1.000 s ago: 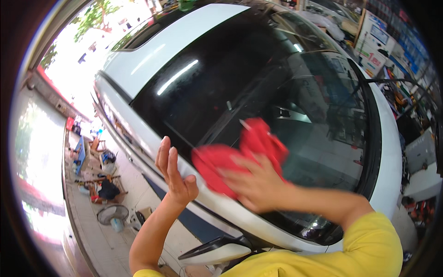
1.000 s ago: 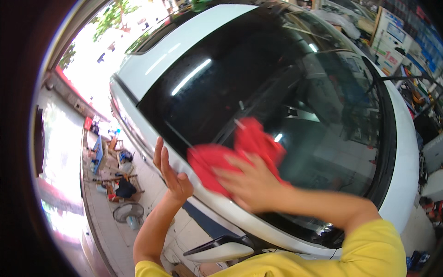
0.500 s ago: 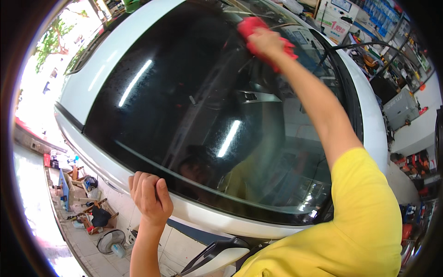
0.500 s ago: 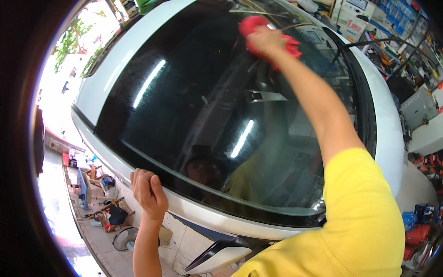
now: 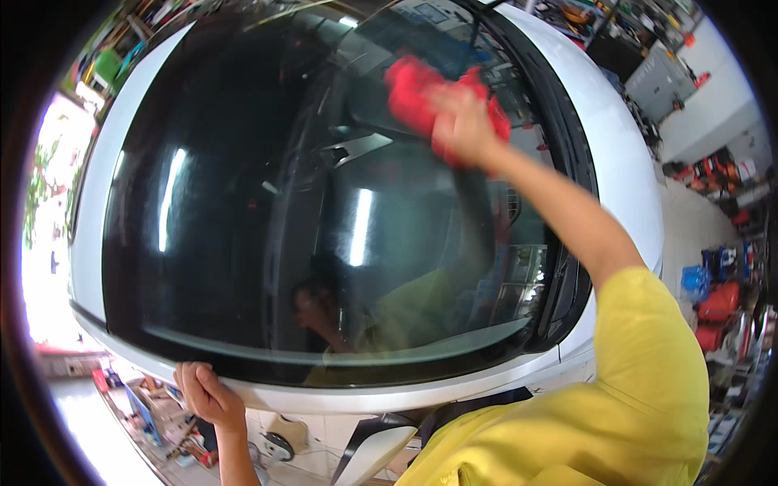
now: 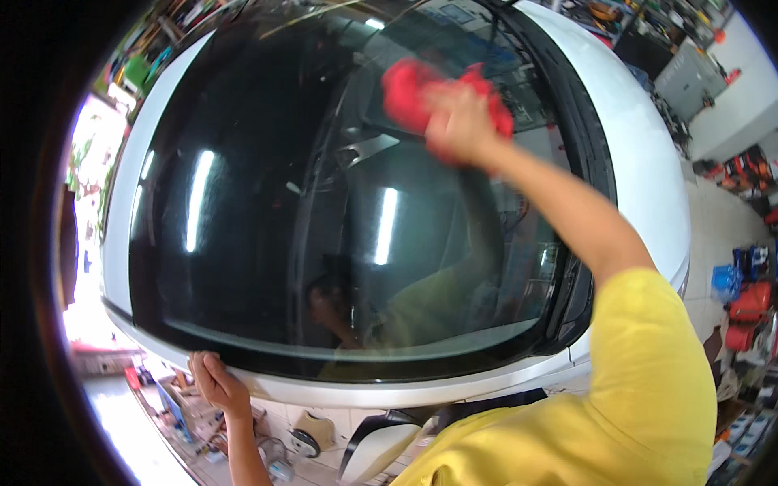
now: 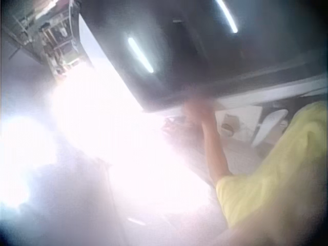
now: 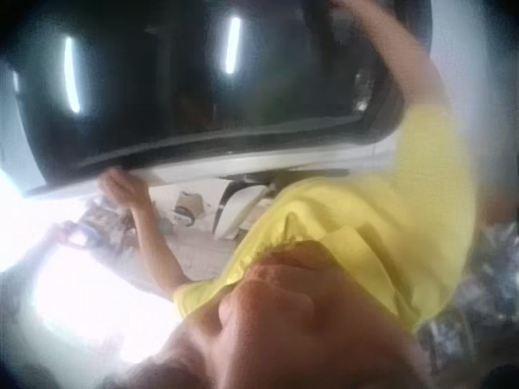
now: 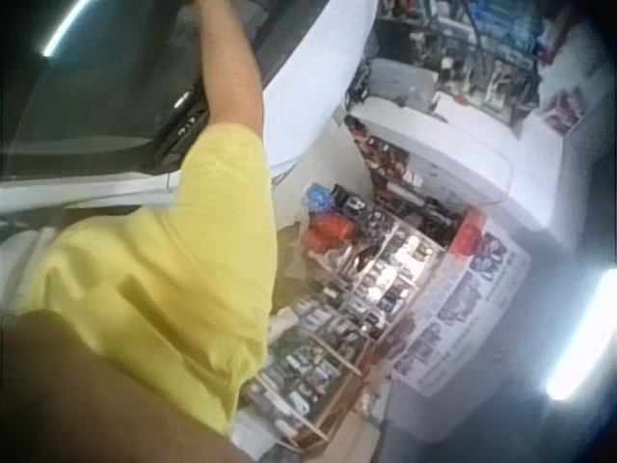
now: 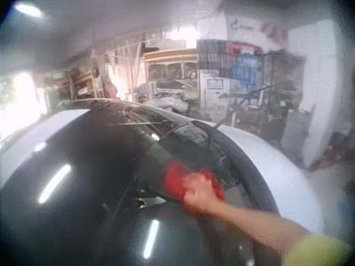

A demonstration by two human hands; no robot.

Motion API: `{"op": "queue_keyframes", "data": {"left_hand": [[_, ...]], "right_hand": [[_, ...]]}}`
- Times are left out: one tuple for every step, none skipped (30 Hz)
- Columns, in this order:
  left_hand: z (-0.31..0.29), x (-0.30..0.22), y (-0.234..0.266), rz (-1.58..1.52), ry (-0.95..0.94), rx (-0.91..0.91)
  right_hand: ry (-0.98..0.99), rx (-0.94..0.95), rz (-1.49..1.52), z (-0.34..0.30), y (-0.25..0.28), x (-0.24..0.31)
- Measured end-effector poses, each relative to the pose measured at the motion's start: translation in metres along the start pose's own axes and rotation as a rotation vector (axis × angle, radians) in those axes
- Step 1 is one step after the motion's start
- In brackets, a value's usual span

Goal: The person applies a tint film to the rear window of a white car. They smooth the film with their hands, trim the edges with a red utility knife, squeegee the surface with a blue tool, wipe the window with a red cloth, and use a heat gun with a yellow squeegee to finish the edges.

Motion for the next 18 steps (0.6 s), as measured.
{"op": "queue_keyframes", "data": {"left_hand": [[-0.002, -0.001, 0.000, -0.006, -0.051, 0.003], [-0.003, 0.004, -0.002, 0.033, -0.031, 0.013], [-0.005, 0.011, -0.001, 0.040, 0.021, 0.015], [-0.005, 0.016, -0.002, 0.019, 0.036, 0.018], [-0.008, 0.024, -0.002, -0.017, 0.094, 0.041], [-0.010, 0.031, -0.002, -0.036, 0.140, 0.030], [-0.011, 0.029, -0.003, 0.049, 0.070, 0.047], [-0.014, 0.036, 0.001, 0.036, 0.125, 0.008], [-0.018, 0.044, 0.003, 0.011, 0.185, -0.050], [-0.018, 0.050, 0.003, 0.027, 0.204, -0.030], [-0.019, 0.055, 0.003, 0.007, 0.208, 0.008], [-0.019, 0.055, 0.003, 0.037, 0.126, -0.022], [-0.017, 0.064, 0.004, -0.013, 0.152, -0.048], [-0.016, 0.072, -0.003, 0.052, 0.161, 0.009], [-0.017, 0.078, -0.003, 0.067, 0.170, 0.009], [-0.017, 0.085, -0.003, 0.081, 0.181, 0.009], [-0.016, 0.090, -0.002, 0.103, 0.181, 0.022], [-0.015, 0.093, -0.002, 0.122, 0.179, 0.030]], "right_hand": [[-0.413, 0.062, -0.100, 0.006, -0.003, -0.081], [-0.736, 0.212, -0.159, 0.000, -0.004, -0.132], [-0.692, 0.114, -0.238, -0.001, -0.002, -0.128], [-0.493, 0.104, -0.160, 0.002, -0.003, -0.104], [-0.343, 0.172, -0.071, -0.015, -0.008, -0.056], [-0.034, 0.053, 0.074, -0.043, 0.000, 0.024], [0.227, -0.047, 0.146, -0.094, 0.022, 0.106], [0.318, 0.123, 0.346, -0.142, 0.027, 0.169], [0.515, 0.150, 0.412, -0.184, 0.045, 0.210], [0.603, 0.156, 0.525, -0.221, 0.064, 0.239], [0.736, 0.051, 0.644, -0.244, 0.084, 0.244], [0.578, 0.276, 0.575, -0.252, 0.067, 0.208], [0.553, 0.276, 0.480, -0.244, 0.061, 0.148], [0.529, 0.125, 0.371, -0.229, 0.067, 0.086], [0.396, -0.026, 0.237, -0.203, 0.062, 0.007], [0.309, -0.202, 0.019, -0.180, 0.058, -0.060], [-0.111, -0.111, -0.011, -0.160, 0.030, -0.149], [-0.423, -0.052, -0.029, -0.155, 0.014, -0.217]]}}
Point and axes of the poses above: each hand's wrist, its own z-axis towards the middle knuckle, its own y-axis out of the back of the hand, x = y × z, the point moved 8 cm from there along z, towards the middle knuckle, and after that the axes turned 14 degrees about y, right-handed, at the moved point
